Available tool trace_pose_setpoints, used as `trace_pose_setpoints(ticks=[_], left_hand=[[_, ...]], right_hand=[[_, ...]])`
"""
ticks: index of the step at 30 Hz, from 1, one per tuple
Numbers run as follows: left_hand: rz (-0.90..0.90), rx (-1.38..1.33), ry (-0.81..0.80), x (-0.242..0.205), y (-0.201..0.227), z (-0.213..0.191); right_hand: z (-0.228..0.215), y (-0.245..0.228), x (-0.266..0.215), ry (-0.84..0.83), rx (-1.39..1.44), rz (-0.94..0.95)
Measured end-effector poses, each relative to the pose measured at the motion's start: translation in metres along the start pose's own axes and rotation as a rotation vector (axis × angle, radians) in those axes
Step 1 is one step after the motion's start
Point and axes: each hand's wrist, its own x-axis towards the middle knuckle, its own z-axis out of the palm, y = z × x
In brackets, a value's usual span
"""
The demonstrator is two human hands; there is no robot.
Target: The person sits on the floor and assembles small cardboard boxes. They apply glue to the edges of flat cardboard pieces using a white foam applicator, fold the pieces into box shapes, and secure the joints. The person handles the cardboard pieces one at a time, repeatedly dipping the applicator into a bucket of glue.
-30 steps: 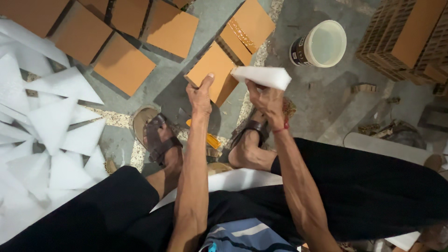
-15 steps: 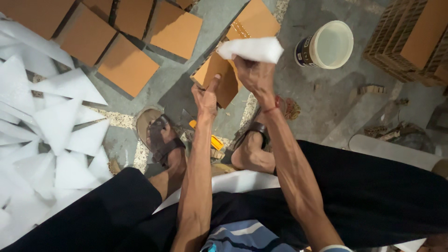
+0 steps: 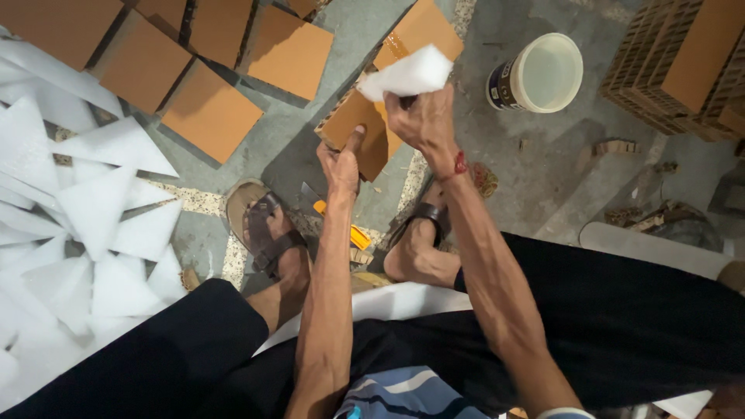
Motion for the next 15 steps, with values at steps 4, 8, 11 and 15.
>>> trace_pose_setpoints(ticks=[4, 8, 11, 15], left_hand=[[-0.046, 0.041, 0.032, 0.001, -0.009, -0.007], [-0.017, 0.006, 0.05, 0.005, -0.016, -0.007], [0.009, -0.002, 0.02, 0.006, -0.012, -0.008], [-0.015, -0.094, -0.005, 0.007, -0.008, -0.004]], right_hand=[[-0.008, 0.014, -0.02, -0.134, -0.13, 0.166], [-0.025, 0.024, -0.051, -0.145, -0.087, 0.172], [-0.038, 0.026, -0.07, -0.162, -0.161, 0.182], [-0.058, 0.027, -0.072, -0.106, -0.097, 0.166]])
